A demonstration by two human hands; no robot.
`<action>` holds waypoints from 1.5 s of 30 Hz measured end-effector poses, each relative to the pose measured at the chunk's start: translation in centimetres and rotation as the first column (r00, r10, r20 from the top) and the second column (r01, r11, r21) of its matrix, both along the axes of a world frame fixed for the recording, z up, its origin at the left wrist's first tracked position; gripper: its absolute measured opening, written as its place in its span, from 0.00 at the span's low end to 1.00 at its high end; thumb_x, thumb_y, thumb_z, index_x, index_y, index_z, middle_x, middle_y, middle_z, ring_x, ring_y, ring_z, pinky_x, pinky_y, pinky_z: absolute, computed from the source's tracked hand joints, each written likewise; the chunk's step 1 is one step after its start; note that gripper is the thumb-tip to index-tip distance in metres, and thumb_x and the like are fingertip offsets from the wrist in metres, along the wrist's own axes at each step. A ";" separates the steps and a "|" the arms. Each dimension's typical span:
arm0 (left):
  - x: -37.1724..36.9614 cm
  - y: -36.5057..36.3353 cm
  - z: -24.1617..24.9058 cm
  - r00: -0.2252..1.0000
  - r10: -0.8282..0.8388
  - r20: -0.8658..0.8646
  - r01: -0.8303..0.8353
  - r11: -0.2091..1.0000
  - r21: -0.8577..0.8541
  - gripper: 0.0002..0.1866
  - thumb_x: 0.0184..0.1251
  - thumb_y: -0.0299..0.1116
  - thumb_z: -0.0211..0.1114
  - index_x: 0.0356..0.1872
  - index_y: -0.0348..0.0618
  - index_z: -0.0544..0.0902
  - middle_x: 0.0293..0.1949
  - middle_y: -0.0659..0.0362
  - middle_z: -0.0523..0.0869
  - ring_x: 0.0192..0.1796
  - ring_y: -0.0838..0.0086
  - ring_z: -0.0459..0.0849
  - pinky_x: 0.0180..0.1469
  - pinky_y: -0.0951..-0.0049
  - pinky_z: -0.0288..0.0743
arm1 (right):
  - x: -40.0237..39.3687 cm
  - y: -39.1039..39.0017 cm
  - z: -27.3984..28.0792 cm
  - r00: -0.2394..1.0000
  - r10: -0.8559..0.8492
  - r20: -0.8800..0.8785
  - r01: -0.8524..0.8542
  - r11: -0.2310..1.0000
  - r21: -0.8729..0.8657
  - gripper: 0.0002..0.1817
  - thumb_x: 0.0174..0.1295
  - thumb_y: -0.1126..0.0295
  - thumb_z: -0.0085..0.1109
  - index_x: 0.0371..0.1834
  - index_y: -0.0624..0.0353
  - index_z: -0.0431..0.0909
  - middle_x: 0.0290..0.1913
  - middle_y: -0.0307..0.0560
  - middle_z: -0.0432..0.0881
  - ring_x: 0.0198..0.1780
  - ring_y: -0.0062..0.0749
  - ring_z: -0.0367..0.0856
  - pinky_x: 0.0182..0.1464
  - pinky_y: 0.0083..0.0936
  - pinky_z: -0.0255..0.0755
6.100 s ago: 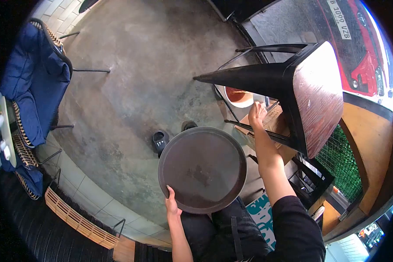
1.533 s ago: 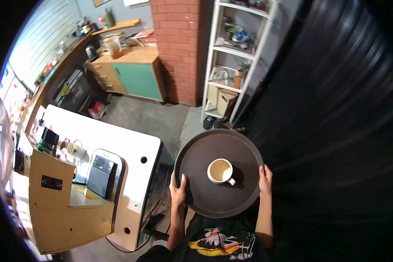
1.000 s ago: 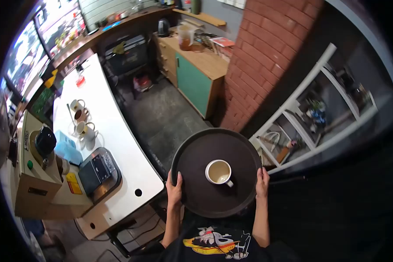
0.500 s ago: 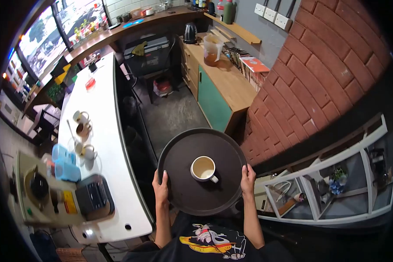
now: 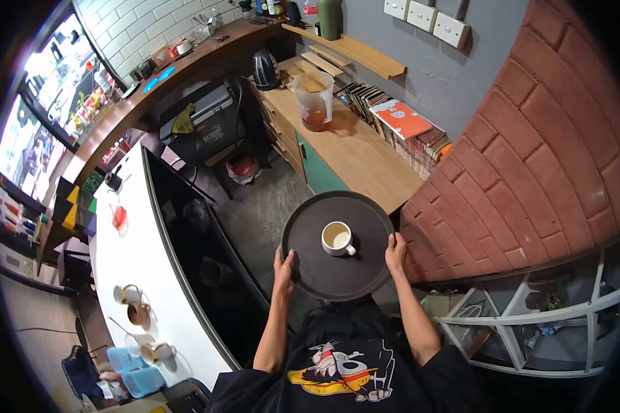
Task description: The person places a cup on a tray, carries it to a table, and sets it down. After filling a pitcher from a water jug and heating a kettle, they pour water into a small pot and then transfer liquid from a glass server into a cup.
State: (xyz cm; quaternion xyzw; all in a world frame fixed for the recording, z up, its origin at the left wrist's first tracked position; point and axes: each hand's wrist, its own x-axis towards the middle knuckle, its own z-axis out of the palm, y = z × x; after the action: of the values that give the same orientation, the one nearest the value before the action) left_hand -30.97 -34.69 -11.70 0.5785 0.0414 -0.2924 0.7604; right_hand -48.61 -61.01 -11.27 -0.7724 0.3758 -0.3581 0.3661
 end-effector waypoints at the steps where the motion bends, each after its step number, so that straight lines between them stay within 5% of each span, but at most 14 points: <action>1: 1.2 -0.8 -1.0 1.000 0.005 -0.013 -0.005 1.000 0.017 0.30 0.69 0.29 0.56 0.69 0.42 0.56 0.60 0.50 0.71 0.58 0.67 0.74 0.57 0.69 0.70 | 1.0 -1.1 -1.4 1.000 0.001 -0.017 -0.001 1.000 -0.018 0.17 0.69 0.64 0.44 0.34 0.71 0.66 0.31 0.63 0.69 0.36 0.59 0.68 0.42 0.40 0.64; 5: 4.5 -4.9 0.8 0.998 -0.037 -0.057 0.038 0.999 0.030 0.29 0.70 0.29 0.54 0.69 0.45 0.56 0.61 0.52 0.71 0.59 0.66 0.73 0.56 0.67 0.71 | 4.6 -4.4 -3.7 0.985 -0.053 -0.163 0.048 0.998 -0.035 0.13 0.67 0.68 0.47 0.35 0.71 0.68 0.33 0.63 0.71 0.38 0.60 0.70 0.43 0.42 0.64; 9: 9.5 -9.5 -1.0 0.991 -0.050 -0.122 0.056 0.998 0.039 0.28 0.70 0.27 0.53 0.69 0.44 0.57 0.60 0.52 0.72 0.57 0.67 0.74 0.56 0.69 0.72 | 8.8 -8.0 -5.5 0.980 -0.151 -0.127 0.133 0.982 -0.137 0.11 0.65 0.70 0.49 0.34 0.70 0.71 0.34 0.63 0.74 0.39 0.61 0.72 0.43 0.44 0.65; 15: 15.7 -16.9 -3.3 0.990 -0.113 -0.088 0.118 0.992 0.052 0.26 0.73 0.31 0.51 0.69 0.44 0.58 0.61 0.53 0.71 0.60 0.69 0.71 0.59 0.70 0.68 | 12.9 -12.6 -5.8 0.865 -0.289 -0.410 0.207 0.950 -0.234 0.12 0.63 0.68 0.51 0.39 0.70 0.74 0.38 0.62 0.76 0.42 0.56 0.75 0.43 0.43 0.68; 19: 19.0 -21.3 -5.5 0.983 -0.182 -0.012 0.183 0.980 0.082 0.22 0.75 0.37 0.47 0.66 0.42 0.62 0.59 0.53 0.72 0.60 0.69 0.71 0.60 0.71 0.66 | 14.5 -15.2 -5.7 0.833 -0.379 -0.402 0.266 0.913 -0.310 0.10 0.61 0.69 0.55 0.35 0.68 0.72 0.34 0.59 0.75 0.39 0.53 0.76 0.42 0.42 0.69; 26: 21.5 -26.5 -5.3 0.979 -0.156 -0.132 0.184 0.952 0.245 0.23 0.73 0.43 0.50 0.61 0.37 0.64 0.52 0.53 0.75 0.53 0.70 0.73 0.58 0.69 0.67 | 16.3 -17.6 -3.9 0.818 -0.454 -0.353 0.363 0.884 -0.296 0.11 0.59 0.72 0.55 0.41 0.67 0.70 0.37 0.60 0.73 0.43 0.55 0.74 0.46 0.44 0.68; 28: 21.7 -27.3 -6.2 0.979 -0.148 -0.139 0.179 0.952 0.249 0.24 0.72 0.45 0.51 0.60 0.36 0.65 0.49 0.54 0.76 0.51 0.71 0.73 0.57 0.70 0.67 | 17.1 -17.4 -2.3 0.696 -0.586 -0.414 0.316 0.768 -0.556 0.10 0.58 0.76 0.53 0.42 0.65 0.70 0.39 0.59 0.71 0.44 0.52 0.73 0.45 0.40 0.68; 32: 22.2 -28.5 -8.4 0.984 -0.155 -0.089 0.176 0.931 0.320 0.26 0.71 0.49 0.53 0.55 0.34 0.65 0.42 0.56 0.76 0.44 0.74 0.71 0.51 0.72 0.67 | 18.1 -16.0 0.6 0.724 -0.521 -0.452 0.251 0.810 -0.530 0.11 0.58 0.77 0.54 0.45 0.64 0.71 0.36 0.54 0.71 0.38 0.43 0.75 0.40 0.34 0.69; 34: 21.5 -29.3 -8.5 0.984 -0.148 -0.096 0.171 0.935 0.310 0.26 0.71 0.50 0.52 0.54 0.34 0.66 0.39 0.58 0.75 0.42 0.75 0.70 0.49 0.73 0.66 | 18.1 -15.3 -0.9 0.979 -0.071 -0.191 0.094 0.989 0.113 0.11 0.63 0.74 0.52 0.48 0.63 0.71 0.32 0.47 0.73 0.30 0.30 0.75 0.32 0.26 0.69; 35: 21.9 -29.9 -8.4 0.986 -0.138 -0.095 0.161 0.942 0.295 0.26 0.71 0.51 0.51 0.53 0.34 0.66 0.37 0.59 0.74 0.40 0.76 0.68 0.47 0.74 0.66 | 18.3 -14.4 -2.3 0.998 0.057 0.038 -0.068 0.899 0.432 0.12 0.67 0.70 0.49 0.51 0.64 0.70 0.30 0.41 0.73 0.24 0.19 0.72 0.26 0.17 0.67; 39: 22.4 -30.0 -8.7 0.967 -0.252 -0.040 0.249 0.899 0.359 0.27 0.72 0.52 0.48 0.53 0.34 0.65 0.40 0.55 0.75 0.43 0.72 0.70 0.50 0.72 0.66 | 19.4 -13.1 -3.5 0.994 0.031 0.104 -0.080 0.859 0.505 0.12 0.69 0.67 0.47 0.50 0.62 0.69 0.29 0.38 0.74 0.24 0.16 0.72 0.26 0.15 0.67; 45: 23.0 -28.8 -6.5 0.920 -0.382 -0.091 0.380 0.810 0.446 0.33 0.72 0.57 0.40 0.58 0.32 0.63 0.55 0.44 0.73 0.60 0.64 0.68 0.62 0.67 0.61 | 20.1 -14.0 -3.4 0.989 0.072 0.129 -0.144 0.662 0.735 0.11 0.72 0.63 0.43 0.41 0.58 0.71 0.30 0.36 0.73 0.26 0.15 0.72 0.27 0.13 0.65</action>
State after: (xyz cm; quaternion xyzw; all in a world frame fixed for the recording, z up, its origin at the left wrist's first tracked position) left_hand -7.98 -63.53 -18.22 0.7372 -0.0091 -0.4199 0.5293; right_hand -28.52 -74.97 -14.63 -0.5607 0.4258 -0.1859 0.6854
